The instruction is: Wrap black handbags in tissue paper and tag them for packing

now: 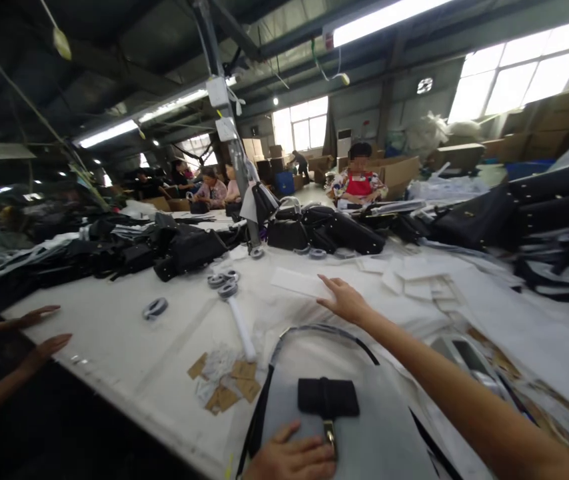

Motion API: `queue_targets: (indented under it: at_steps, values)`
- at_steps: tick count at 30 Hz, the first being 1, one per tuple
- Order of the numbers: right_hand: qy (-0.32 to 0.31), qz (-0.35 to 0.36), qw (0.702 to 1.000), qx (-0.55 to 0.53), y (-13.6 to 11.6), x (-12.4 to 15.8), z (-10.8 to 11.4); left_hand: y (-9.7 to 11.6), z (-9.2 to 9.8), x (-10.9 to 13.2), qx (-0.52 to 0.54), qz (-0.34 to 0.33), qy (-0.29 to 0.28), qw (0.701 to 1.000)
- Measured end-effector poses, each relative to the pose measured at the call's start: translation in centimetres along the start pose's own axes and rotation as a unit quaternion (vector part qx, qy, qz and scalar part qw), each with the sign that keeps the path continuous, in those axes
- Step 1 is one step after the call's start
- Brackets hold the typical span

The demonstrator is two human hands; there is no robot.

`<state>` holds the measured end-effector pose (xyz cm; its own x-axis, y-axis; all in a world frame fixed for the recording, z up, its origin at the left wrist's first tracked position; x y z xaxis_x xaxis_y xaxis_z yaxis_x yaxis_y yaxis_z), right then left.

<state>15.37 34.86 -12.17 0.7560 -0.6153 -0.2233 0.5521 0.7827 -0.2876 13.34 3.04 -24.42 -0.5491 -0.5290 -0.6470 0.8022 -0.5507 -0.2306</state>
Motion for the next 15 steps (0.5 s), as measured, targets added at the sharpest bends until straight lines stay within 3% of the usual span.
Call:
queue_targets:
  at_steps: [3, 5, 10, 15]
  values:
    - [-0.027, 0.103, 0.993, -0.041, -2.2, 7.2, 1.2, -0.6, 1.7, -1.6, 0.091, 0.077, -0.155, 0.981]
    - [-0.073, 0.134, 0.987, -0.047, -3.6, 12.0, 1.6, -0.7, 2.5, -2.1, 0.126, 0.099, -0.195, 0.968]
    - [-0.176, 0.122, 0.977, -0.012, -6.2, 20.2, 0.9, -0.3, 1.7, -0.9, 0.130, 0.115, -0.218, 0.960]
    - [-0.190, 0.109, 0.975, 0.037, -7.6, 23.6, -1.6, 0.0, 1.2, 0.4, 0.087, 0.123, -0.192, 0.970]
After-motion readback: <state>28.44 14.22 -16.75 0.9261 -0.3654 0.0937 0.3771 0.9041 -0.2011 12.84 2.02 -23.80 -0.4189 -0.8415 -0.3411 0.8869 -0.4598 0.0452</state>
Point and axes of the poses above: each hand's wrist, its own x-axis away from the middle knuckle, its own z-axis out of the back of the hand, y = z × x, the point moved 6 cm from there along -x, towards the middle knuckle
